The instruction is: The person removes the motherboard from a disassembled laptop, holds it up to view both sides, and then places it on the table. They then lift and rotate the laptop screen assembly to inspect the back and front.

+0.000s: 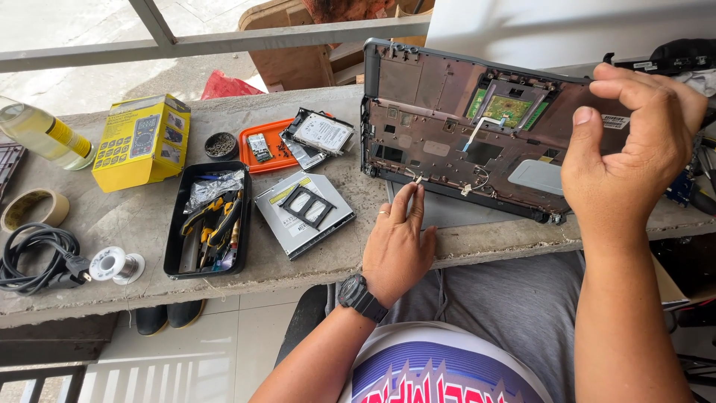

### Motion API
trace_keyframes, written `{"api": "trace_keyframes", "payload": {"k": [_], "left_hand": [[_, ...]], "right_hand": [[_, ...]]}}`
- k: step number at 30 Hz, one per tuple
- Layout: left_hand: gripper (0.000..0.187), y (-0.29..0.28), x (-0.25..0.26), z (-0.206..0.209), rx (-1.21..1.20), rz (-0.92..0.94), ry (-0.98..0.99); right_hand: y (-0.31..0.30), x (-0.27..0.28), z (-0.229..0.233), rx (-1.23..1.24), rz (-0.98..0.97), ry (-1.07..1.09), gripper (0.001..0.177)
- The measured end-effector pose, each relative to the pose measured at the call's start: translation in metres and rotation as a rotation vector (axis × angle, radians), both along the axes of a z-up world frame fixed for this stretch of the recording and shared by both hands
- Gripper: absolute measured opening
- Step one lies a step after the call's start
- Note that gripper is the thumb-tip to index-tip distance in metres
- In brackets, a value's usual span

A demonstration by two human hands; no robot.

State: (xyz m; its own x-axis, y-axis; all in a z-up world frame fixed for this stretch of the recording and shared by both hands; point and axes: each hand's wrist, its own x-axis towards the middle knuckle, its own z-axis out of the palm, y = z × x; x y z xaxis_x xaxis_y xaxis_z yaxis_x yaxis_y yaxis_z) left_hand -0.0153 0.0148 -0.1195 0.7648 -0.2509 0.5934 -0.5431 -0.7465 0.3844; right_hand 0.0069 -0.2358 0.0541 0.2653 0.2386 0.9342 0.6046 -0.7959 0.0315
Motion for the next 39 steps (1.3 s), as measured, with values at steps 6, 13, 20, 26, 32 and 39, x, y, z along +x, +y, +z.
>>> {"api": "trace_keyframes", "payload": {"k": [6, 13, 20, 26, 32, 39], "left_hand": [[0.073, 0.000, 0.000, 0.000, 0.007, 0.009, 0.004], [0.065, 0.001, -0.002, -0.001, 0.072, 0.005, -0.032], [0.071, 0.000, -0.005, 0.006, 0.021, 0.010, 0.047], [0.077, -0.002, -0.004, 0.003, 0.018, 0.047, 0.092], [0.076, -0.001, -0.001, 0.002, 0.093, 0.029, 0.113], [0.072, 0.003, -0.001, 0.003, 0.094, 0.002, 0.059]], "right_hand": [[0.000, 0.000, 0.000, 0.002, -0.002, -0.001, 0.019], [-0.001, 0.000, -0.002, 0.009, -0.014, 0.006, 0.021], [0.002, -0.003, 0.001, 0.011, -0.035, 0.010, 0.016], [0.001, -0.001, 0.003, 0.013, -0.026, 0.007, 0.014], [0.000, 0.002, 0.004, 0.039, -0.030, 0.028, 0.021], [0.000, -0.005, 0.014, 0.061, -0.018, 0.083, 0.033]]}}
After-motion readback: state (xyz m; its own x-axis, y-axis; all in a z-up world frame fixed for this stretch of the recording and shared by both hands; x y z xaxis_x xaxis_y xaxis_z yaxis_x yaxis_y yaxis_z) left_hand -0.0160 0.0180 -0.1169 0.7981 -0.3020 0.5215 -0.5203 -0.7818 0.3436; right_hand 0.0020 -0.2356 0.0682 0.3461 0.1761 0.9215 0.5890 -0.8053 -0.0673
